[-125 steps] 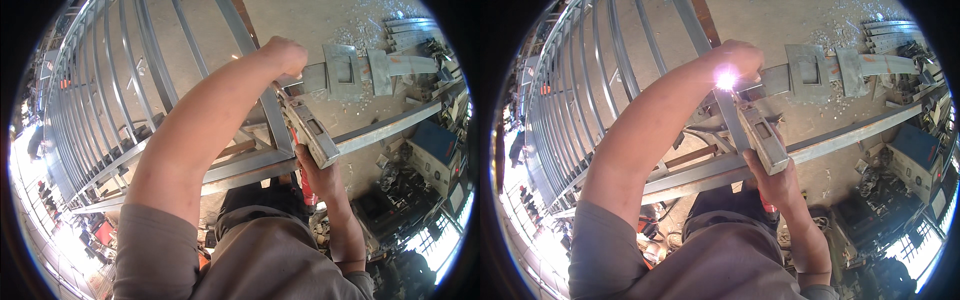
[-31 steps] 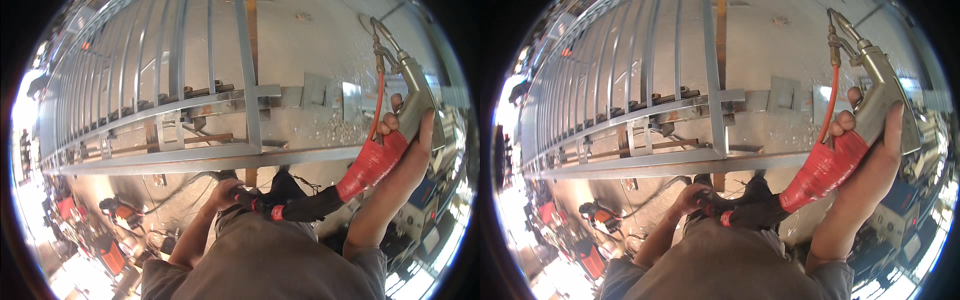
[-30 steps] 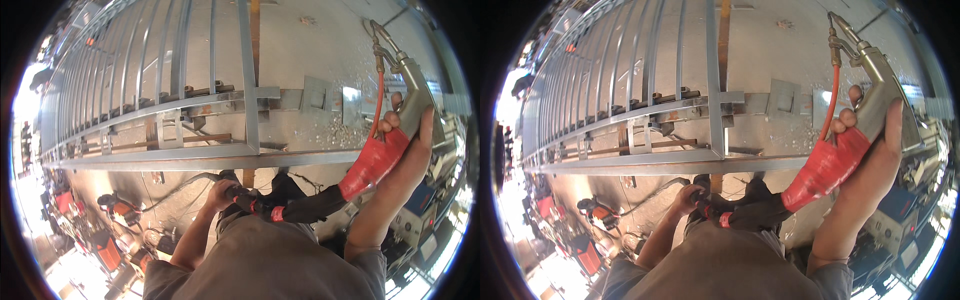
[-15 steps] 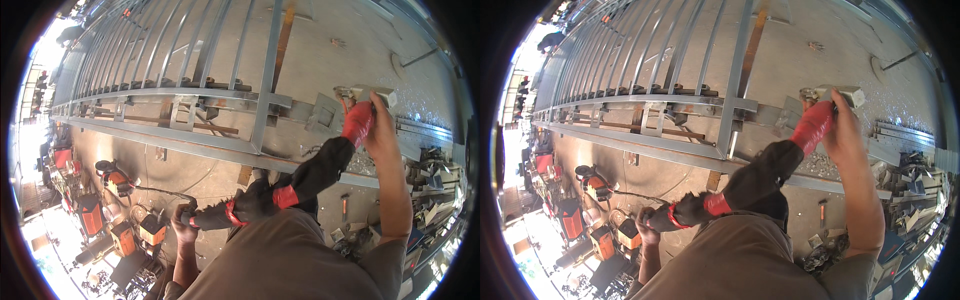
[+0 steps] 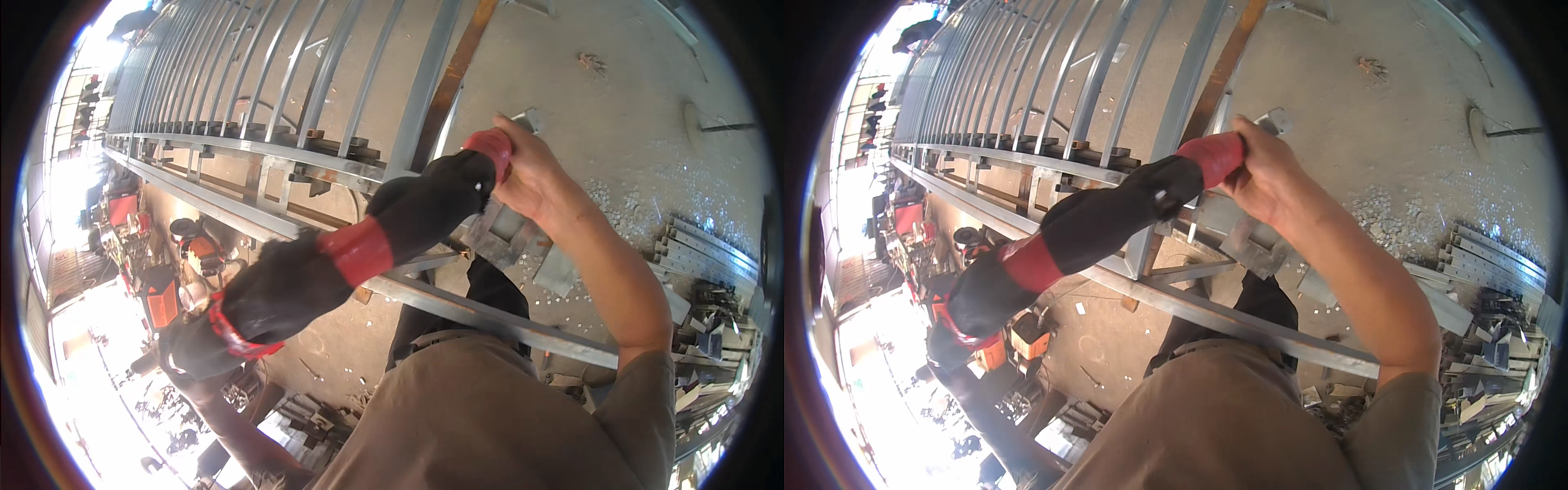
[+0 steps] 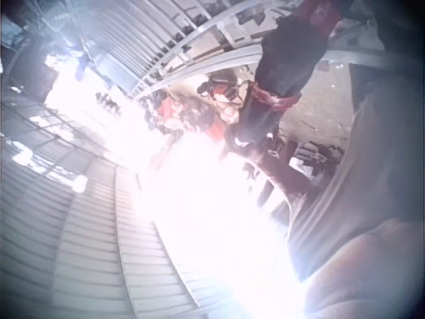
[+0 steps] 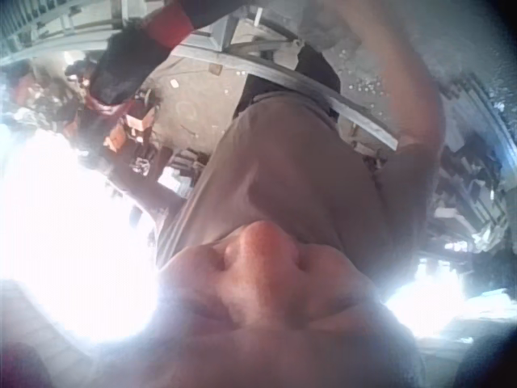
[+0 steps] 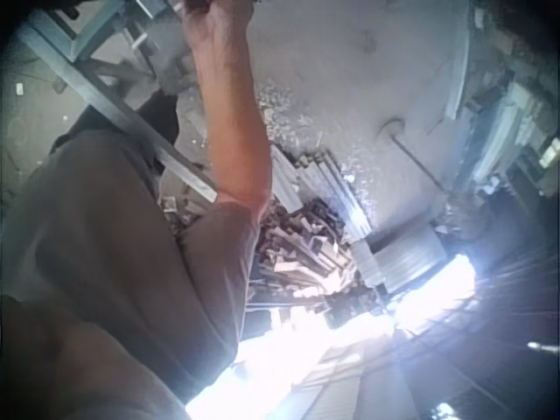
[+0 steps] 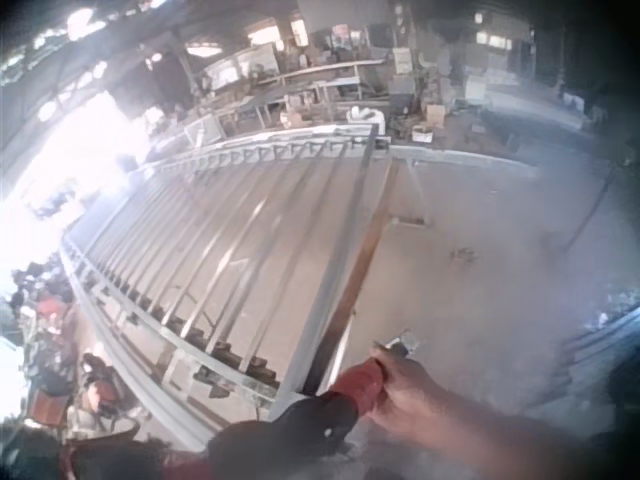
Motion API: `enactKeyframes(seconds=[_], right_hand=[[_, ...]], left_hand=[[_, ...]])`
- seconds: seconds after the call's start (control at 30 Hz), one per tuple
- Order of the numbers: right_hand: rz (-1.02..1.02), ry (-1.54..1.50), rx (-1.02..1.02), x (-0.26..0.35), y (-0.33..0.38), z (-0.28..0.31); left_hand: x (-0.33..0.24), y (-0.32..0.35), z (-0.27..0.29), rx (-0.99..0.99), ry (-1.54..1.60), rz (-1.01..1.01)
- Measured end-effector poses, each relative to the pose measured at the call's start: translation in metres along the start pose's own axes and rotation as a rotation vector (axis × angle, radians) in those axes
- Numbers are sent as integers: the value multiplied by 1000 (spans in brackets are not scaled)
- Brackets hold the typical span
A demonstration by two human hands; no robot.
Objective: The person welds a metal frame structure using a handheld welding gun, repeatedly positioning metal pieces and applying welds at joints. The person adjusts the frame and repositions components between welds, working on a large curved metal assembly in a workshop.
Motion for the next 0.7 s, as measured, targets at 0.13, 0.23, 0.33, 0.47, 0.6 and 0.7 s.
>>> enactKeyframes(seconds=[0.13, 0.23, 0.33, 0.47, 0.6, 0.7], right_hand=[[-120, -38, 77, 12, -26, 4], [-133, -26, 13, 17, -39, 2], [-202, 3, -14, 19, -46, -2], [-258, -16, -3, 22, -52, -13], [-265, -34, -21, 24, -49, -20], [-263, -29, -54, 22, -43, -22]], left_hand=[[-5, -33, 11, 25, -253, 148], [14, -38, 15, 57, -437, 270], [35, -46, 1, -113, -108, 487], [13, -77, -14, -202, -225, 762], [-38, -111, -26, -219, -420, 978], [-66, -123, -36, -210, -501, 1088]])
Point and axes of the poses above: each hand's wrist, its own y-axis away from the middle knuckle, its own z-axis out of the back of the hand, x = y × z, the point moved 2 cm from there along -y, towards the middle knuckle, and after that the axes turned 2 degrees about z, right-handed, at the moved point
